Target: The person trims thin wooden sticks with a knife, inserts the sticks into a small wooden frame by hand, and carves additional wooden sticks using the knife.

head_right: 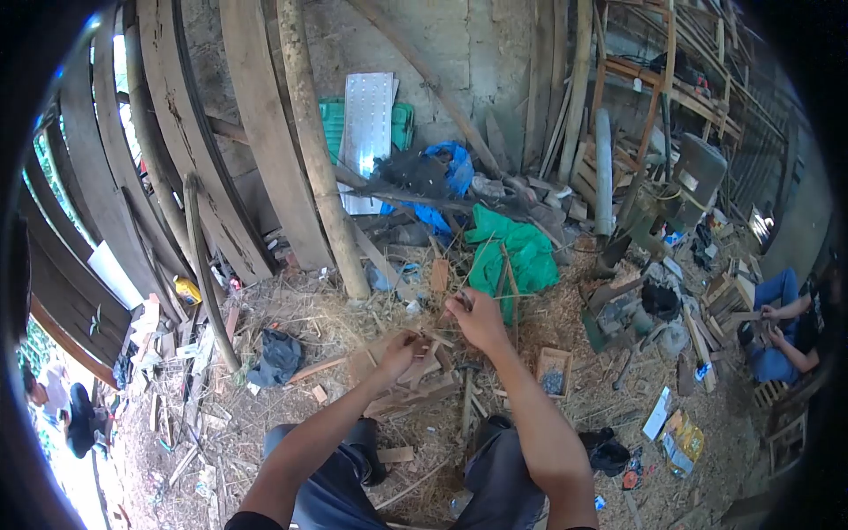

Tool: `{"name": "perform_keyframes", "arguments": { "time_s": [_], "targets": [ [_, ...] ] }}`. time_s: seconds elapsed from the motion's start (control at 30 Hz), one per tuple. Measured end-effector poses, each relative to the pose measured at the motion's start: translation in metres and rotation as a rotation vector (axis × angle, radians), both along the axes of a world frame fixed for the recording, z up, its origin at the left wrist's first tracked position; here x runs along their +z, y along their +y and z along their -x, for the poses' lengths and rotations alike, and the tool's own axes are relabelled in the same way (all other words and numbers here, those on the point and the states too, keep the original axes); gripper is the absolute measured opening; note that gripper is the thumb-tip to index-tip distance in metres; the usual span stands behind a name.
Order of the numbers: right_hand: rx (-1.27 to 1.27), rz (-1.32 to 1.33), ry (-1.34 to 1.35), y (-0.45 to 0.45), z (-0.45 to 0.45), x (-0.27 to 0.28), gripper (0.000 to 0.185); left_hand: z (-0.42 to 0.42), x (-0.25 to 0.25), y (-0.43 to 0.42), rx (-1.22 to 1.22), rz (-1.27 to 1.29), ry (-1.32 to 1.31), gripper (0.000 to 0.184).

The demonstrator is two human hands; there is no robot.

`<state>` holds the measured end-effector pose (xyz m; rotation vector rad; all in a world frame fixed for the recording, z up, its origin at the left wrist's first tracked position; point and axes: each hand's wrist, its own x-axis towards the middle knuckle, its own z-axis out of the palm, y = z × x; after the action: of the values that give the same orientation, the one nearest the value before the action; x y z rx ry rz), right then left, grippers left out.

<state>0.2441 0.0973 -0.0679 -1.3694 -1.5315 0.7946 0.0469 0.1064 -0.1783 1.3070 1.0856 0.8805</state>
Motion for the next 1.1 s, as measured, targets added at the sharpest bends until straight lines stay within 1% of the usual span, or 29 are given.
{"name": "perform_keyframes", "arguments": {
  "time_s": [0.03,0.07,0.13,0.17,0.23,0.27,0.33,0.37,0.4,0.43,0.47,0.5,0.57,0.63,0.67,0.77,0.83,0.9,1.0,1.07,1.1],
  "targets": [
    [0.008,-0.018,-0.033,-0.001,-0.001,0.000,0.019,0.000,0.021,-0.008,-0.003,0.208,-0.301,0.020],
    [0.007,-0.025,-0.034,-0.005,0.002,0.007,0.019,0.002,0.035,-0.010,-0.006,0.202,-0.302,0.020],
    [0.059,-0.006,0.262,-0.020,0.015,0.034,0.017,0.010,0.066,-0.007,-0.011,0.149,-0.313,0.025],
    [0.065,-0.009,0.263,-0.027,0.021,0.045,0.017,0.015,0.080,-0.011,-0.005,0.144,-0.313,0.025],
    [0.092,-0.058,0.383,-0.040,0.031,0.068,0.016,0.023,0.111,-0.024,-0.072,-0.028,-0.365,0.022],
    [0.095,-0.057,0.382,-0.050,0.037,0.082,0.016,0.026,0.124,-0.032,-0.069,-0.028,-0.366,0.022],
    [0.121,-0.075,0.393,-0.071,0.049,0.105,0.019,0.032,0.150,-0.050,-0.094,-0.210,-0.306,0.020],
    [0.160,-0.139,0.417,-0.076,0.054,0.106,0.019,0.035,0.160,-0.059,-0.091,-0.198,-0.306,0.020],
    [0.153,-0.131,0.420,-0.082,0.056,0.108,0.019,0.038,0.170,-0.065,-0.108,-0.285,-0.280,0.019],
    [0.110,-0.168,0.367,-0.088,0.058,0.112,0.019,0.039,0.178,-0.071,-0.125,-0.374,-0.254,0.018],
    [0.073,-0.203,0.312,-0.094,0.060,0.116,0.020,0.041,0.183,-0.080,-0.123,-0.364,-0.255,0.018],
    [0.073,-0.202,0.313,-0.098,0.063,0.120,0.020,0.043,0.189,-0.086,-0.098,-0.357,-0.253,0.017],
    [0.131,-0.173,0.512,-0.106,0.066,0.126,0.017,0.046,0.189,-0.087,-0.072,-0.345,-0.254,0.016],
    [0.121,-0.187,0.461,-0.112,0.068,0.132,0.017,0.049,0.186,-0.085,-0.101,-0.458,-0.343,0.018],
    [0.106,-0.209,0.414,-0.114,0.068,0.132,0.017,0.049,0.187,-0.085,-0.098,-0.456,-0.345,0.018],
    [0.127,-0.272,0.468,-0.115,0.070,0.130,0.015,0.050,0.188,-0.086,-0.095,-0.453,-0.364,0.018],
    [0.113,-0.281,0.447,-0.115,0.069,0.130,0.014,0.050,0.187,-0.085,-0.084,-0.533,-0.351,0.018],
    [0.095,-0.291,0.426,-0.115,0.070,0.128,0.014,0.050,0.189,-0.087,-0.072,-0.507,-0.362,0.018],
    [0.077,-0.364,0.491,-0.115,0.071,0.127,0.014,0.051,0.188,-0.087,-0.065,-0.485,-0.395,0.018],
    [0.075,-0.383,0.364,-0.118,0.069,0.127,0.014,0.052,0.189,-0.087,-0.072,-0.485,-0.418,0.019],
    [0.072,-0.383,0.365,-0.118,0.069,0.127,0.014,0.053,0.191,-0.087,-0.072,-0.499,-0.412,0.019]
  ]
}}
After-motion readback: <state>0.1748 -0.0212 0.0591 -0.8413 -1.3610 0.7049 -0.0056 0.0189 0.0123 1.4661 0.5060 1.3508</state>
